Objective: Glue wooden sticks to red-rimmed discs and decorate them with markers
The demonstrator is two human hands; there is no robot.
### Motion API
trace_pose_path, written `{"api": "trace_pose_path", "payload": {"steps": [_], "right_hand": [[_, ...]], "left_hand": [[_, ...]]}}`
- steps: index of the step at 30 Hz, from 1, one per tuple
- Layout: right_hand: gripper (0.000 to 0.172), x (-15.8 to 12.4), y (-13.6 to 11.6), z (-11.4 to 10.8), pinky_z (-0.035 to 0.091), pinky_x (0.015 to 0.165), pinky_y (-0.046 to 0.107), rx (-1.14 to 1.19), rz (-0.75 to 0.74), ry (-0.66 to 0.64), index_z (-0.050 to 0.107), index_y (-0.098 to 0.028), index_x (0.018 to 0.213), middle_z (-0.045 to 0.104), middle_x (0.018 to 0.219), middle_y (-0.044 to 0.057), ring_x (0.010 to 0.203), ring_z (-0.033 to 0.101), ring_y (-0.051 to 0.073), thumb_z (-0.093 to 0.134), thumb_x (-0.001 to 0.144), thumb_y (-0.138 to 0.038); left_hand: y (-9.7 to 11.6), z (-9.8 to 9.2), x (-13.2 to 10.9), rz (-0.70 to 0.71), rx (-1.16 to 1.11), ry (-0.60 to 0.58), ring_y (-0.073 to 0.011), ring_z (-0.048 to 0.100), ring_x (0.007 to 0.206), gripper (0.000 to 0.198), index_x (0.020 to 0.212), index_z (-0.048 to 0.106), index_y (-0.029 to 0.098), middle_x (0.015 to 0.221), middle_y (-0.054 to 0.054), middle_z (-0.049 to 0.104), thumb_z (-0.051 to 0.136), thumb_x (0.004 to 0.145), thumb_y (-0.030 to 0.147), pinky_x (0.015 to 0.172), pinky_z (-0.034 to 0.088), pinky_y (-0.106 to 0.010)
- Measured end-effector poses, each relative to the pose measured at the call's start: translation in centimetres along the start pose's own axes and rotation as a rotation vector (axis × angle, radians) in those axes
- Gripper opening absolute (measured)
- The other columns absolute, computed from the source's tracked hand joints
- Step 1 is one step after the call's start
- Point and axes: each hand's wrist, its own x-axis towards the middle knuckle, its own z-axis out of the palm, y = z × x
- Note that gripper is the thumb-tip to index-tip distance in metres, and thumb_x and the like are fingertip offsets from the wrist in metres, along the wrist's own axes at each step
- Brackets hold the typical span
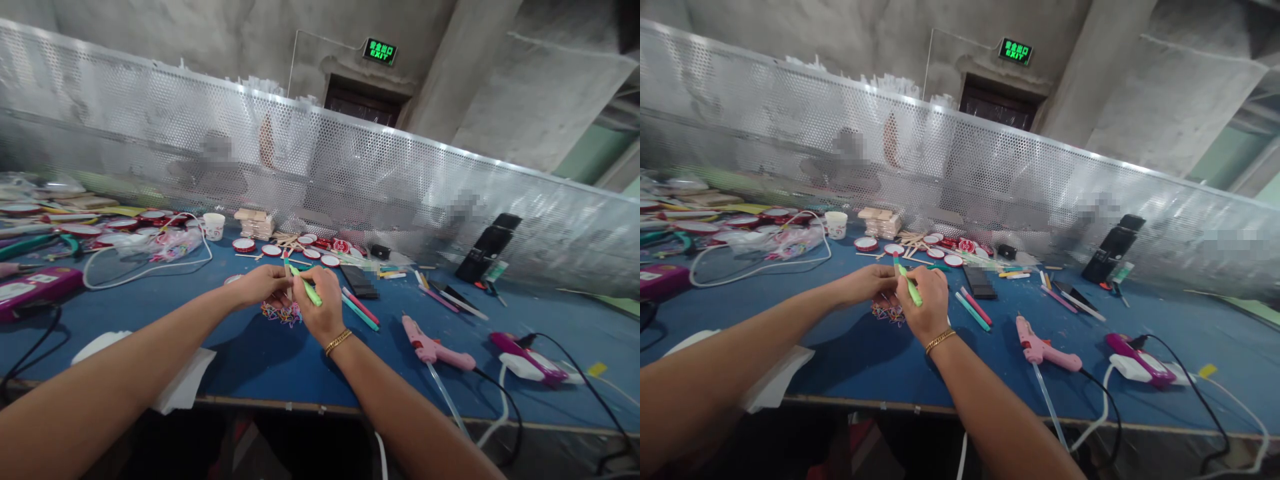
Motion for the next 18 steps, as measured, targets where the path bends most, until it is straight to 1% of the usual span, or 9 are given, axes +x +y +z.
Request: {"api": "trace_pose_path", "payload": {"steps": [6, 13, 18], "right_hand": [[0.012, -0.04, -0.2, 0.08, 0.038, 0.079, 0.032, 0.01, -0.033, -0.02, 0.056, -0.021, 0.081, 0.06, 0.074, 0.0, 0.072, 0.052, 0.015, 0.052, 0.09, -0.027], [0.013, 0.02, 0.03, 0.04, 0.037, 0.079, 0.033, -0.018, 0.001, -0.008, 0.055, -0.02, 0.08, 0.06, 0.073, 0.0, 0.072, 0.053, 0.016, 0.051, 0.09, -0.027], [0.012, 0.02, -0.13, 0.08, 0.038, 0.079, 0.032, -0.003, -0.022, -0.004, 0.056, -0.021, 0.081, 0.06, 0.074, 0.0, 0.073, 0.053, 0.016, 0.051, 0.09, -0.027]], "left_hand": [[0.54, 0.27, -0.36, -0.025, 0.016, 0.009, -0.0136, 0.063, 0.057, 0.035, 0.079, 0.062, 0.015, 0.066, -0.004, 0.067, 0.07, 0.069, 0.047, 0.055, 0.048, -0.024], [-0.05, -0.06, 0.02, 0.003, 0.018, -0.013, -0.0135, 0.063, 0.058, 0.041, 0.084, 0.061, 0.015, 0.073, -0.006, 0.069, 0.066, 0.071, 0.053, 0.057, 0.049, -0.026], [0.21, 0.07, -0.15, -0.018, 0.013, -0.004, -0.0126, 0.062, 0.055, 0.038, 0.08, 0.061, 0.015, 0.067, -0.004, 0.068, 0.069, 0.068, 0.05, 0.055, 0.048, -0.024]]}}
